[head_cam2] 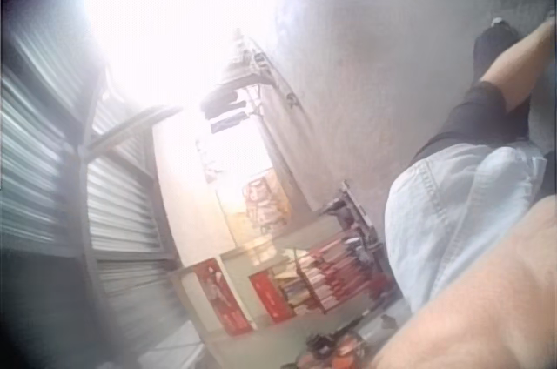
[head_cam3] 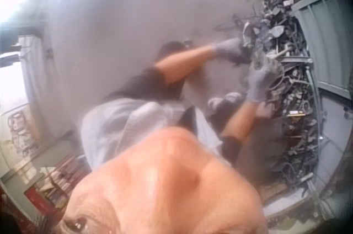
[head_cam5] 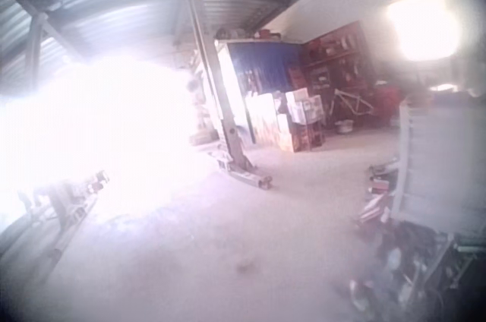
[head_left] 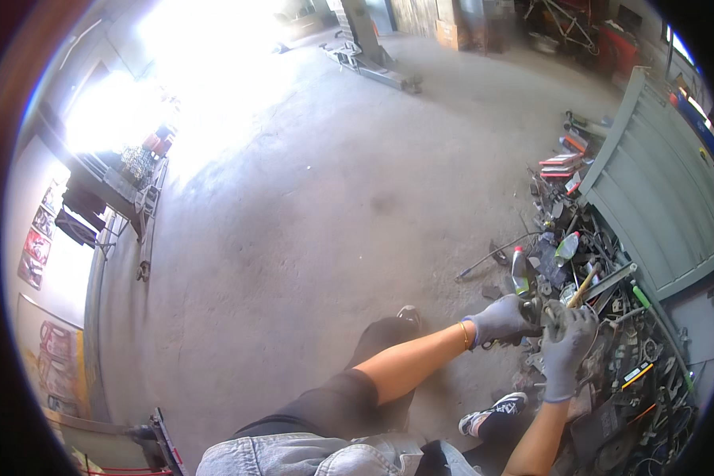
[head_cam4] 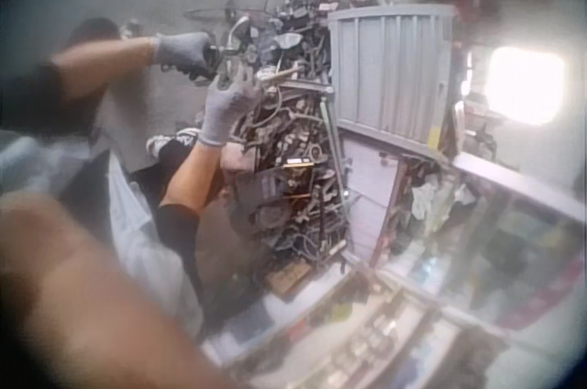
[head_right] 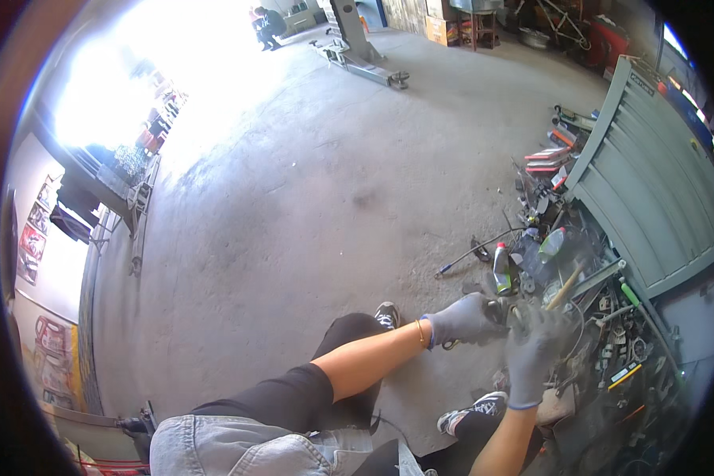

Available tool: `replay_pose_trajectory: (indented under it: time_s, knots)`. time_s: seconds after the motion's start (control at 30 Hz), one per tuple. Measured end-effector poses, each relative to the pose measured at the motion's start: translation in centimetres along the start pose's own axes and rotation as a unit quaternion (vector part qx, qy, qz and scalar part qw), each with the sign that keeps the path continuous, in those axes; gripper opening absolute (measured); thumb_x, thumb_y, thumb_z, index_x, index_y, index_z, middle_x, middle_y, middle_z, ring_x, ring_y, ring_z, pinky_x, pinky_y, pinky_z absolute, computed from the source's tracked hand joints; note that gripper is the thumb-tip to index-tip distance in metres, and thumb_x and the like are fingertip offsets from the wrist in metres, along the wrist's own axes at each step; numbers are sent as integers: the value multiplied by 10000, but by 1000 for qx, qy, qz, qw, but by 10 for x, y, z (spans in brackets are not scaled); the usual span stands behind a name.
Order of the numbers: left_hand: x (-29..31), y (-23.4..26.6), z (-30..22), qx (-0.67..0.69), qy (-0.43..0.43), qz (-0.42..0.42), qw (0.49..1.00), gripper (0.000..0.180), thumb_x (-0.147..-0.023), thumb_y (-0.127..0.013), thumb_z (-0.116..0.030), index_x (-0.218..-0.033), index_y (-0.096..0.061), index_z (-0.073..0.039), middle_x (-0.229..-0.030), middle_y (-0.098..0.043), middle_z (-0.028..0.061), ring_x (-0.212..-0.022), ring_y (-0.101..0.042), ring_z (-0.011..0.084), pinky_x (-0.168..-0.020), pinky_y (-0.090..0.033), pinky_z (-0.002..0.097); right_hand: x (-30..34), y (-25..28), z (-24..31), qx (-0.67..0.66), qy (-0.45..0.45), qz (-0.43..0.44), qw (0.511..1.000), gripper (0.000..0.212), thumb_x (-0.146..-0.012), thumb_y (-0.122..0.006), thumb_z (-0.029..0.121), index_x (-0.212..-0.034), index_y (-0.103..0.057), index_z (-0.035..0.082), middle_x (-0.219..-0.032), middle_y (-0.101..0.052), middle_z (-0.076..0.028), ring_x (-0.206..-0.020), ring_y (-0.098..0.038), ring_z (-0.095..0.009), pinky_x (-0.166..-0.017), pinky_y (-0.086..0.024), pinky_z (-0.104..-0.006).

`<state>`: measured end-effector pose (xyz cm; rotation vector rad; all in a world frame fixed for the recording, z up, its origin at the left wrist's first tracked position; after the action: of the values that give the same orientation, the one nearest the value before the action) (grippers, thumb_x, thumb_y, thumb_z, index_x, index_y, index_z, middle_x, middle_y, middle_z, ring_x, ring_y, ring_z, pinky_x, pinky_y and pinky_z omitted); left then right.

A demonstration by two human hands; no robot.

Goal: The person holds a small mechanical component and repeatedly rotates a brass-colored rod or pin within it using both gloved hands. The person turns the component over and adjusts the rod's position multiple times while working in a cluttered workshop.

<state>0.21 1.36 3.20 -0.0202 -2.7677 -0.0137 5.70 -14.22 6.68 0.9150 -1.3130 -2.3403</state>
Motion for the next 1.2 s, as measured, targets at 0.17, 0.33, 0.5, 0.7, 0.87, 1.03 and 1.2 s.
replay_pose_trajectory:
  time_s: [0.17,0.33,0.5,0.7,0.87,1.03,1.2]
  knots:
    - [-7,-4,19,-77,50,3,996,285,-839,-725,-300,-823,-721,-15,-643,-664,42,-529,-599,125,-485,-452,297,-1,-7,20,26,44,26,998,268,-808,-720,113,-1071,-752,72,-1101,-730,-137,-1090,-597,-377,-1058,-407,-487]
    - [-4,-3,15,-81,38,54,995,347,-840,-745,-375,-844,-735,-27,-662,-671,44,-535,-607,128,-492,-459,294,-4,16,-3,-254,-39,175,950,358,-777,-825,106,-1122,-743,49,-1114,-732,-91,-1092,-657,-257,-982,-496,-405]
    - [4,-8,-2,-87,11,135,987,460,-829,-776,-512,-855,-754,-54,-662,-680,43,-540,-619,121,-495,-475,283,4,17,-29,-417,-141,188,878,517,-722,-916,91,-1178,-703,-23,-1203,-686,-88,-1138,-659,-187,-970,-528,-331]
    - [7,-10,-8,-136,30,142,980,492,-830,-766,-555,-833,-753,-63,-636,-671,36,-550,-634,118,-486,-475,265,6,3,-40,-377,-115,188,899,581,-668,-925,84,-1190,-695,-23,-1177,-682,-65,-1104,-658,-170,-974,-529,-328]
    - [9,-15,-4,-71,9,129,989,436,-839,-752,-504,-860,-740,-68,-640,-668,37,-544,-622,113,-482,-470,272,4,-10,-41,-318,-64,134,937,451,-776,-789,3,-1214,-690,-30,-1116,-722,-100,-998,-682,-180,-912,-532,-324]
    - [1,-22,8,-131,35,102,986,361,-823,-757,-424,-902,-741,-71,-646,-672,45,-559,-634,128,-505,-483,304,4,-27,-41,-127,-12,69,989,405,-847,-695,-45,-1251,-667,-49,-1171,-735,-141,-1060,-706,-236,-943,-536,-353]
    - [-1,-20,8,-265,-42,22,963,378,-795,-759,-415,-885,-739,-48,-677,-703,76,-609,-690,199,-608,-543,367,5,-35,-43,-244,-54,-32,968,345,-878,-668,-2,-1220,-692,-36,-1055,-734,-172,-980,-705,-297,-924,-526,-398]
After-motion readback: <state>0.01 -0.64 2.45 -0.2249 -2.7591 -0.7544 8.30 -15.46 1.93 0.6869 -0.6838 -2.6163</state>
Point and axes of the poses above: each hand's wrist, its own x-axis away from the middle knuckle, its own y-axis out of the back of the hand, z = x × y, the point moved 4 cm from there along -x, towards the middle knuckle
